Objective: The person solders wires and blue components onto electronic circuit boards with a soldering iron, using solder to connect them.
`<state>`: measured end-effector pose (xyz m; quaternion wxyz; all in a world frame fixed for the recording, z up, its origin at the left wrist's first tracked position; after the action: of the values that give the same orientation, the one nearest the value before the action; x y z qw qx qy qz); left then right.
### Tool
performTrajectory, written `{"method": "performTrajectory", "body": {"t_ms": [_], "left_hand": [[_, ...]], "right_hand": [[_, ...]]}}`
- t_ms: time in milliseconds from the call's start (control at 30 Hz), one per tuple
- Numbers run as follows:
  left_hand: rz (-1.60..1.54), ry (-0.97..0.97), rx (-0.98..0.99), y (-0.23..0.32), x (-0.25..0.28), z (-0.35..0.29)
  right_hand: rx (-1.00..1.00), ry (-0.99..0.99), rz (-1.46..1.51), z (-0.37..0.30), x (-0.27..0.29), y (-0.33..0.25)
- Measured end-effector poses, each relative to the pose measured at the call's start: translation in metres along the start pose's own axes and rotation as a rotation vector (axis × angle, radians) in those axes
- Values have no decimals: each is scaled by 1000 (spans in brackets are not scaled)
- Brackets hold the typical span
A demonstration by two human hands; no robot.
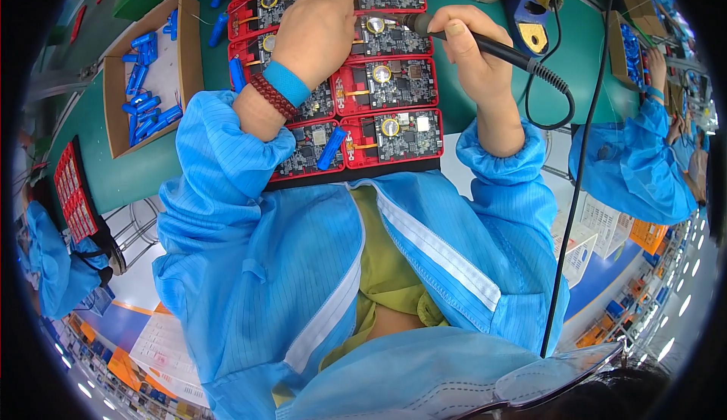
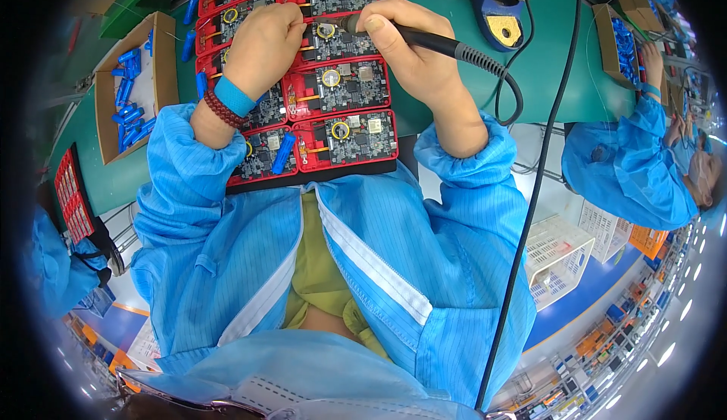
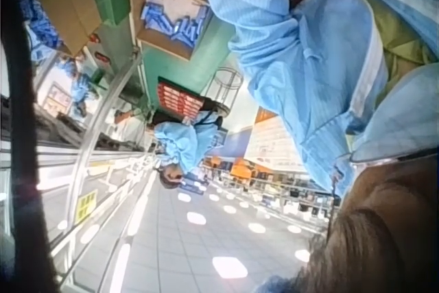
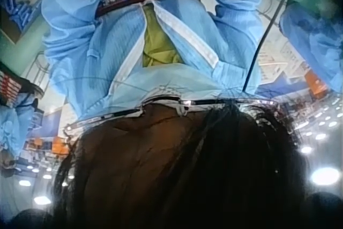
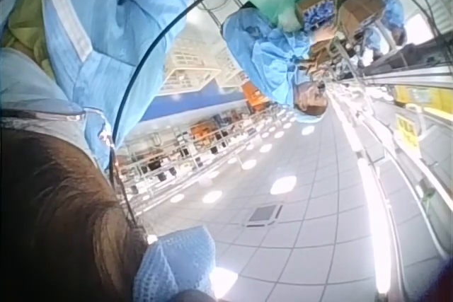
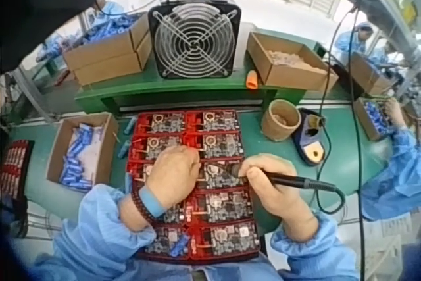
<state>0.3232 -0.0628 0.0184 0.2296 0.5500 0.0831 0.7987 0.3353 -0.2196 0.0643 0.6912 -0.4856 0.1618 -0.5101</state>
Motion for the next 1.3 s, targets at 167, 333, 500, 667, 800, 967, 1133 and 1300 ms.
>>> {"method": "performTrajectory", "body": {"t_ms": [167, 333, 500, 667, 800, 967, 1133, 1300], "left_hand": [[-28, 10, 6, 0, 2, 0], [13, 17, 10, 2, 1, 1], [16, 15, 25, 0, 0, 0], [27, 22, 16, 2, 0, 1], [27, 29, 13, 1, 1, 1], [29, 22, 13, 1, 1, 1], [24, 23, 8, 1, 0, 1], [4, 31, -4, 1, 1, 0]], "right_hand": [[-25, -21, 2, -1, -2, 2], [-34, -40, 29, -2, -5, 4], [-37, -52, -9, -2, -7, 5], [-32, -67, -41, -1, -8, 1], [-6, -26, 11, -3, -5, -2], [-13, -13, -9, -2, -2, -3], [-14, -6, -8, -2, -2, -3], [-15, -6, -3, -2, -1, -2]]}}
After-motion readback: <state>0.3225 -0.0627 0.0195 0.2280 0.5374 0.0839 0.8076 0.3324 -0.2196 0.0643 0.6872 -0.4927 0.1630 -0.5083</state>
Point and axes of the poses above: each hand's wrist, its own z-axis towards the middle knuckle, its own x-axis out of the back of the hand, y = z × x, the point moved 10 cm from there along z, towards the middle knuckle
